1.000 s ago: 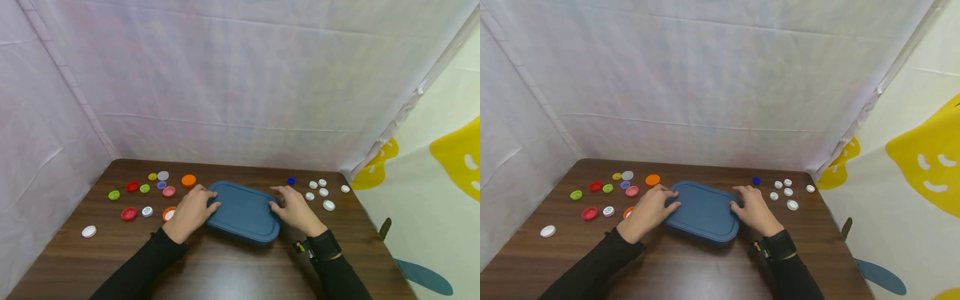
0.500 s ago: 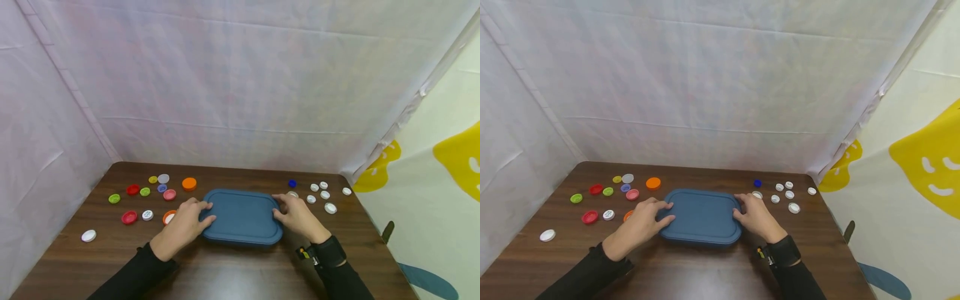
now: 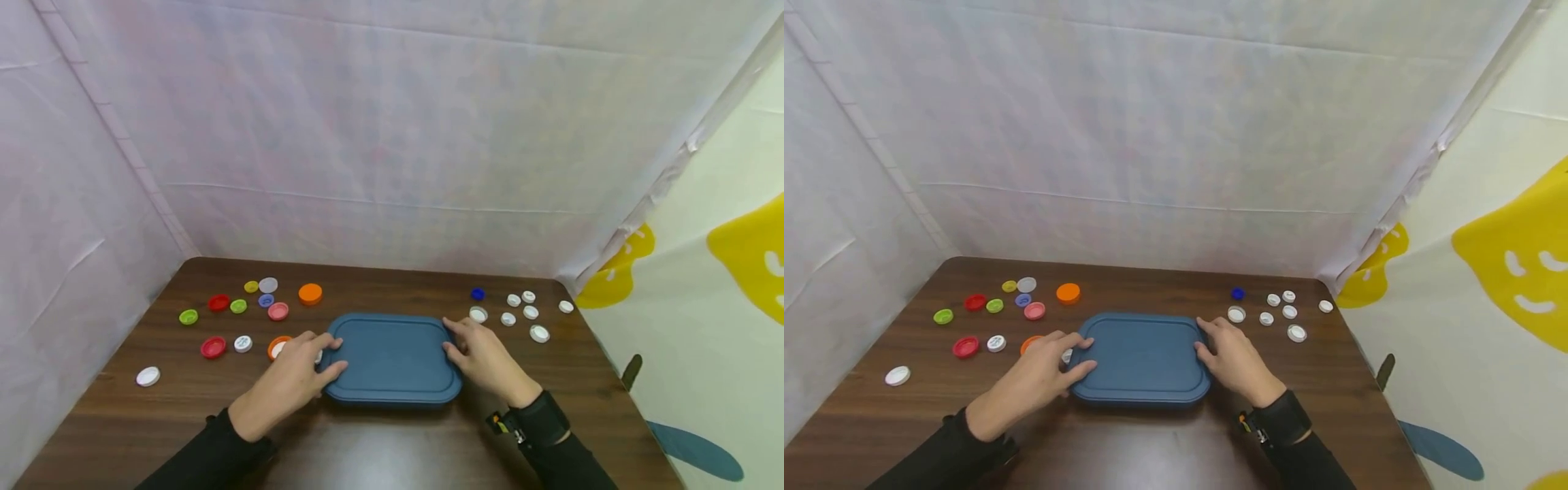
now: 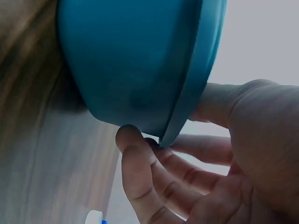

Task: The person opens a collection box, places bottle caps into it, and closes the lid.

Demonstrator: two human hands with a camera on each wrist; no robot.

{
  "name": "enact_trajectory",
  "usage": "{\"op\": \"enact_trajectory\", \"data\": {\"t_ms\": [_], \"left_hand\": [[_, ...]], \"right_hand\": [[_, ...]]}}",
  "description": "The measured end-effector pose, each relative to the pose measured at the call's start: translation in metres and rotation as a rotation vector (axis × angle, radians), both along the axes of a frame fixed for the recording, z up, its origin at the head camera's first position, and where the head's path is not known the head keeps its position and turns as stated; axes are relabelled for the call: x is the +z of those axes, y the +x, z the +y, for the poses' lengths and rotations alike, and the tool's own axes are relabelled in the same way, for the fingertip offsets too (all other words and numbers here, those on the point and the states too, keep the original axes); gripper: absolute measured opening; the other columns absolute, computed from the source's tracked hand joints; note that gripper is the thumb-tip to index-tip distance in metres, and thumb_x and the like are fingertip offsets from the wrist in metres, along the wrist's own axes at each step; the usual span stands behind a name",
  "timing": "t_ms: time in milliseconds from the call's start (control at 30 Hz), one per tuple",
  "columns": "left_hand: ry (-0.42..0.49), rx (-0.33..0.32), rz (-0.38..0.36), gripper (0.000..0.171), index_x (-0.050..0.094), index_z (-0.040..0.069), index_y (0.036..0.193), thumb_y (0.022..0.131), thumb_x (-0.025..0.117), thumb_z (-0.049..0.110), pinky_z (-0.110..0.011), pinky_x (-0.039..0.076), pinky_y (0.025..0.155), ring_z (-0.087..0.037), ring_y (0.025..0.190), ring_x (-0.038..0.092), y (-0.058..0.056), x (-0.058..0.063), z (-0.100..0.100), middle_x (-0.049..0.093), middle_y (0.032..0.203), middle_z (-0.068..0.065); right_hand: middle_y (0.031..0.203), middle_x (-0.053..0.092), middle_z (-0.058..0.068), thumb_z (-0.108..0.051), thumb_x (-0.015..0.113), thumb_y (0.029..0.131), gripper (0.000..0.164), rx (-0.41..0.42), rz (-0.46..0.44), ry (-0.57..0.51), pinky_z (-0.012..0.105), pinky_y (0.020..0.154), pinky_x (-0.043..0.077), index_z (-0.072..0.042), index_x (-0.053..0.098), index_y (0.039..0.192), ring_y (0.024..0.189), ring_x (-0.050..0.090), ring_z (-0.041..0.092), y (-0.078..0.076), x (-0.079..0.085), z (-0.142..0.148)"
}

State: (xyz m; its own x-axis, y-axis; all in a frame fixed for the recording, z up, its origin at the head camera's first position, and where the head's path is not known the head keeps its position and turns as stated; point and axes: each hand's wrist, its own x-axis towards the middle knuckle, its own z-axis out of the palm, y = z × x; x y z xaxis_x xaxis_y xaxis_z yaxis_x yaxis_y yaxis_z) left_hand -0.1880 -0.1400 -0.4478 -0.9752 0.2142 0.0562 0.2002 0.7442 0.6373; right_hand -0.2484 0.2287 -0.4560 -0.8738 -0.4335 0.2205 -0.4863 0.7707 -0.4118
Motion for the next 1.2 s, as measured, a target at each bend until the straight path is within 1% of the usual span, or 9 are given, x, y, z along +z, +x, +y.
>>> {"op": "enact_trajectory", "data": {"t_ms": [100,167,267,400,500,600,733,967,1200], "left_hand": [[0.015,-0.013,-0.016,0.048,0.078,0.007,0.147,0.107,0.088,0.031,-0.021,0.057,0.059,-0.004,0.055,0.063,0.001,0.000,-0.002,0.074,0.125,-0.021],[-0.007,-0.028,0.003,0.049,0.078,0.009,0.147,0.106,0.088,0.034,-0.021,0.058,0.064,-0.005,0.066,0.064,0.001,-0.001,-0.005,0.076,0.124,-0.017],[-0.045,-0.052,0.027,0.054,0.076,0.011,0.150,0.106,0.088,0.040,-0.028,0.061,0.076,-0.012,0.086,0.067,-0.002,-0.002,-0.010,0.077,0.128,-0.014],[-0.046,-0.119,0.022,0.078,0.061,0.011,0.167,0.106,0.085,0.052,-0.050,0.069,0.100,-0.029,0.121,0.074,-0.005,-0.003,-0.023,0.069,0.155,-0.021],[-0.025,-0.203,-0.008,0.101,0.043,0.012,0.179,0.102,0.087,0.061,-0.068,0.063,0.114,-0.046,0.145,0.067,-0.008,-0.004,-0.031,0.049,0.177,-0.028],[-0.022,-0.284,-0.029,0.120,0.031,0.015,0.185,0.094,0.095,0.062,-0.074,0.059,0.118,-0.056,0.157,0.057,-0.011,-0.006,-0.036,0.032,0.187,-0.031],[-0.038,-0.346,-0.028,0.141,0.019,0.015,0.188,0.084,0.105,0.056,-0.072,0.059,0.118,-0.059,0.156,0.056,-0.017,-0.010,-0.036,0.023,0.189,-0.033],[-0.053,-0.342,0.010,0.154,0.006,0.016,0.189,0.080,0.108,0.054,-0.069,0.060,0.119,-0.055,0.153,0.056,-0.024,-0.019,-0.028,0.029,0.183,-0.034],[-0.010,-0.326,-0.014,0.152,0.004,0.018,0.189,0.083,0.108,0.047,-0.070,0.059,0.120,-0.054,0.153,0.055,-0.023,-0.024,-0.025,0.028,0.182,-0.034]], "right_hand": [[0.116,0.073,0.009,-0.012,0.081,0.109,0.054,-0.014,0.033,0.019,0.026,0.072,0.047,0.006,0.068,0.158,0.084,0.056,0.009,0.003,-0.001,-0.002],[0.125,0.076,0.013,-0.013,0.082,0.109,0.055,-0.016,0.068,0.031,0.031,0.079,0.056,0.006,0.067,0.158,0.093,0.065,0.015,0.006,-0.001,-0.003],[0.144,0.074,0.018,-0.016,0.085,0.108,0.059,0.014,0.138,0.036,0.044,0.098,0.066,0.004,0.066,0.160,0.118,0.076,0.027,0.013,0.000,-0.005],[0.160,0.068,0.019,-0.026,0.087,0.108,0.062,0.127,0.219,0.032,0.054,0.115,0.064,-0.002,0.067,0.160,0.145,0.071,0.036,0.027,0.004,-0.011],[0.166,0.066,0.013,-0.036,0.086,0.109,0.060,0.249,0.231,0.043,0.051,0.117,0.064,-0.007,0.069,0.159,0.152,0.068,0.033,0.038,0.004,-0.017],[0.169,0.066,0.008,-0.047,0.085,0.108,0.062,0.362,0.222,0.063,0.048,0.117,0.065,-0.011,0.071,0.158,0.153,0.068,0.029,0.047,0.002,-0.023],[0.163,0.071,0.004,-0.051,0.092,0.101,0.065,0.447,0.280,0.092,0.047,0.114,0.067,-0.014,0.076,0.152,0.146,0.071,0.025,0.053,-0.004,-0.030],[0.148,0.080,-0.001,-0.028,0.103,0.092,0.047,0.481,0.381,0.062,0.037,0.103,0.071,-0.019,0.087,0.135,0.134,0.076,0.020,0.054,-0.013,-0.035],[0.140,0.084,0.003,-0.015,0.102,0.091,0.039,0.499,0.302,-0.045,0.030,0.102,0.070,-0.012,0.089,0.128,0.128,0.079,0.022,0.058,-0.010,-0.038]]}}
